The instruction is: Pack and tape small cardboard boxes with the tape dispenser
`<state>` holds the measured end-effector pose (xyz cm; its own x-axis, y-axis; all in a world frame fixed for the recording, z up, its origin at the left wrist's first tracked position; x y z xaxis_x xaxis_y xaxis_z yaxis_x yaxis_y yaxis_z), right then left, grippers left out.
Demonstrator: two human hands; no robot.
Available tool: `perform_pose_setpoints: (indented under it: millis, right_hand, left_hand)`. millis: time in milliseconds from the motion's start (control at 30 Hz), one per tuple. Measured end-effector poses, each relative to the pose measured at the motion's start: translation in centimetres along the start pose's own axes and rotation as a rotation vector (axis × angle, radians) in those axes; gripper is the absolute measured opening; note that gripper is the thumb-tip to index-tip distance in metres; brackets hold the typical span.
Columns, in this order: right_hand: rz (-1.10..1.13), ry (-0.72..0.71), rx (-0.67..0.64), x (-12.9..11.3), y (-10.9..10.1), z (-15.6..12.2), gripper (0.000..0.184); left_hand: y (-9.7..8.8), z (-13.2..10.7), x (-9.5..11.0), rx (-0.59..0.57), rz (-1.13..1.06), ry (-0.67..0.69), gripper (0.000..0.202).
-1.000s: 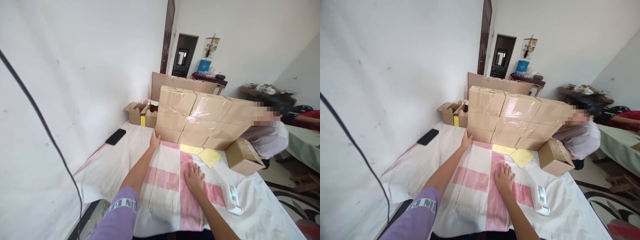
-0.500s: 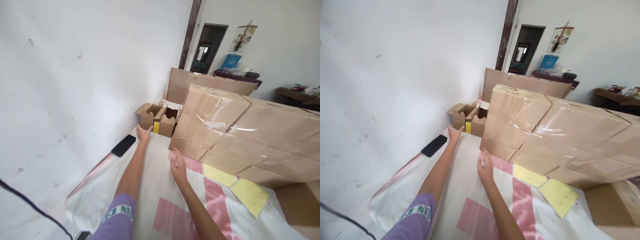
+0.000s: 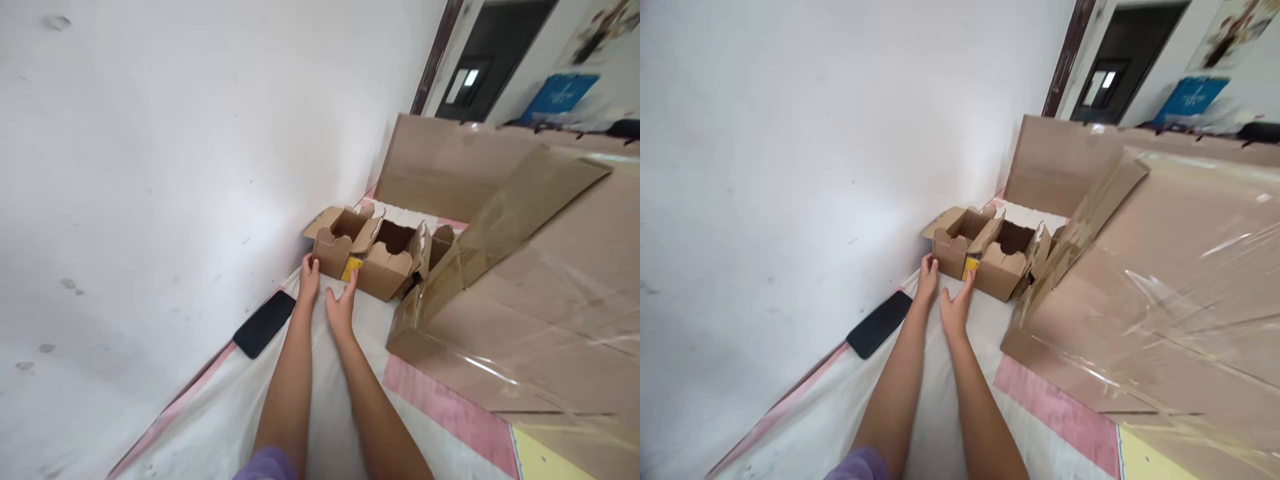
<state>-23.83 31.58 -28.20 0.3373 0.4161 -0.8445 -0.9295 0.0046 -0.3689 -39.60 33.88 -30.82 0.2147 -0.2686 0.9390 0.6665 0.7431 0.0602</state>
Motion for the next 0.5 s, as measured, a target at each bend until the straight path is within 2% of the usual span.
perform_pose_setpoints:
  millis: [133, 333, 500]
  right_hand:
    - [-0.073, 0.037, 0.037, -0.5, -0.5, -0.5, 0.078]
    - [-0.237, 0.07, 0.052, -0.5, -1.0, 0.0, 0.085]
    - [-0.165, 0.106, 0.044, -0.1, -1.6, 0.7, 0.09]
  left_hand:
    - [0.0, -0.4, 0.1, -0.017, -0.013, 0.008, 0.029]
    - [0.0, -0.4, 0.8, -0.048, -0.031, 0.054, 0.035]
    - [0.1, -0.3, 0.7, -0.048, -0.031, 0.07, 0.033]
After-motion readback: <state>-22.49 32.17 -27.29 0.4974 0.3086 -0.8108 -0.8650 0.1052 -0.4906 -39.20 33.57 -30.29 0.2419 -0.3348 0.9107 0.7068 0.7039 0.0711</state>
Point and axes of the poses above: each hand's wrist, its own z-axis towards the middle knuckle, its own y-axis out of the palm, x = y × z, the point moved 4 cm from there along z, towards the middle knuckle, and after that the axes turned 13 degrees about -z, right-handed, at the moved point
